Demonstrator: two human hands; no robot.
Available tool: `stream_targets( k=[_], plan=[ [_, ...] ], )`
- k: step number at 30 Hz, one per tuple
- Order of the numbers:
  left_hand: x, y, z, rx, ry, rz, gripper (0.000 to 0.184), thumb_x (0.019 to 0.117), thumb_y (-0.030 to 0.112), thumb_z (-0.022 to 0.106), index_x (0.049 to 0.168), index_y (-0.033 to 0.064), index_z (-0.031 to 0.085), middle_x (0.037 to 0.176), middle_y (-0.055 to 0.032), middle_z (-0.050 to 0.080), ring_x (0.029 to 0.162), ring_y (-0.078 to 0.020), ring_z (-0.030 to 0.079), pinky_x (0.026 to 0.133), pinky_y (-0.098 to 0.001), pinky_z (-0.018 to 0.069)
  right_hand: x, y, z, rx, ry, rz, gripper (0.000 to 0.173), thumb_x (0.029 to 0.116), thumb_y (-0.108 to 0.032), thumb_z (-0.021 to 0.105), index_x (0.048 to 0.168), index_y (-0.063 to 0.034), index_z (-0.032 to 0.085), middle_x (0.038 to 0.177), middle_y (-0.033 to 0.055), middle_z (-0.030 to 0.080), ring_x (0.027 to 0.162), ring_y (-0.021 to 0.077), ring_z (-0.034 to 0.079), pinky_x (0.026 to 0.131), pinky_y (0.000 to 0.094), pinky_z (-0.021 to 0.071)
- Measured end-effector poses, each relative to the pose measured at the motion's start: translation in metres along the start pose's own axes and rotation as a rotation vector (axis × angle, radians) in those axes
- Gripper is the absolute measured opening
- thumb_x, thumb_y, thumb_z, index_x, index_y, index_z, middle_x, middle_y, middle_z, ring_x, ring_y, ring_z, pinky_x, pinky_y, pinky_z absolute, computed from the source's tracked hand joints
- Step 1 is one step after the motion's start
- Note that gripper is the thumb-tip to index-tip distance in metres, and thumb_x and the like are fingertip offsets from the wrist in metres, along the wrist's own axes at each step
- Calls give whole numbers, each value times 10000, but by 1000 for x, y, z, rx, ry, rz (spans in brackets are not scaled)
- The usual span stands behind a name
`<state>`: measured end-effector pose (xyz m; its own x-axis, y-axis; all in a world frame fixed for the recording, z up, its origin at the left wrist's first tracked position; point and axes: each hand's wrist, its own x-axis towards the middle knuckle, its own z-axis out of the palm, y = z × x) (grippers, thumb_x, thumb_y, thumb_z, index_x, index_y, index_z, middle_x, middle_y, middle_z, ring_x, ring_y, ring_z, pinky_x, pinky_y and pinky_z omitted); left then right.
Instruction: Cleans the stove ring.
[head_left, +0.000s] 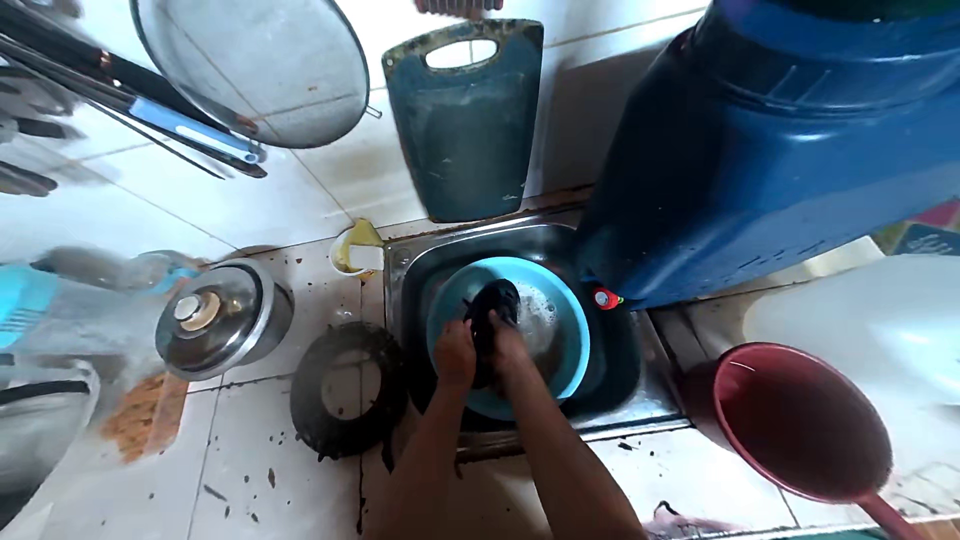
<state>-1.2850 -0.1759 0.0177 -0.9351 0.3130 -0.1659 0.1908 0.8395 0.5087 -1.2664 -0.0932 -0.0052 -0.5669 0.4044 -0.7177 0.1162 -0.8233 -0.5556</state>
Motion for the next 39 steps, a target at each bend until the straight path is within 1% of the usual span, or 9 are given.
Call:
stream_targets(
  k=[4,11,16,22,27,30,33,36,39],
  plan=[
    [-22,-12,0,2,-81,-19,376,1096,157,445,1247,-142,615,1256,-319,638,1162,-430,658,1014,-502,520,19,-20,-4,532,114,170,266,1102,-325,407,1197,-91,493,950,86,568,804,205,590,703,422,546],
    [18,20,-42,115,-176,28,462,1086,314,487,1337,-63,578,1311,-276,623,1253,-398,609,1067,-525,478,-9,15,11,240,28,-3,366,1071,-130,523,1409,-29,425,1133,143,630,953,197,650,833,388,569],
    [14,31,-24,223,-102,132,407,1100,234,436,1212,-79,669,1185,-277,692,1169,-421,662,1004,-543,515,6,-9,2,476,-40,112,205,1105,-257,416,1147,-80,509,867,56,607,734,145,624,670,341,568],
    [10,31,-12,113,28,40,381,1095,199,452,1205,-96,667,1174,-286,690,1147,-421,669,1010,-538,509,-13,3,-3,105,-67,-106,350,1082,-113,491,1401,12,420,1093,141,639,913,168,659,814,342,573],
    [-8,4,11,37,169,190,303,1044,121,531,1094,-133,689,1035,-302,710,1006,-444,712,910,-550,566,1,-23,-16,226,20,51,191,1097,-192,457,1211,-48,508,902,78,588,733,154,593,657,341,543],
    [-27,-9,15,18,51,187,314,1047,124,539,1149,-143,670,1114,-317,693,1078,-458,688,966,-546,543,11,-28,-19,398,114,100,238,1094,-239,461,1263,-75,491,1014,97,591,862,197,610,746,409,551],
    [-21,-4,-2,-31,-159,46,405,1072,222,521,1292,-109,602,1300,-297,621,1242,-413,606,1086,-504,468,5,-16,-19,218,119,-21,393,1076,-143,519,1446,-41,430,1224,170,601,1021,238,622,859,433,548],
    [5,7,-22,-82,-107,99,595,997,340,636,1365,-113,517,1347,-322,571,1275,-435,568,1094,-529,457,-4,0,-22,-105,20,-94,332,1023,-68,605,1330,31,525,1086,173,662,904,208,664,789,390,575],
    [39,30,-36,42,-357,18,476,1103,271,456,1461,-42,444,1382,-274,579,1301,-384,578,1110,-513,448,-11,4,-32,-605,-108,-166,234,994,-109,668,1170,45,656,1041,157,684,923,198,648,862,385,537]
  ],
)
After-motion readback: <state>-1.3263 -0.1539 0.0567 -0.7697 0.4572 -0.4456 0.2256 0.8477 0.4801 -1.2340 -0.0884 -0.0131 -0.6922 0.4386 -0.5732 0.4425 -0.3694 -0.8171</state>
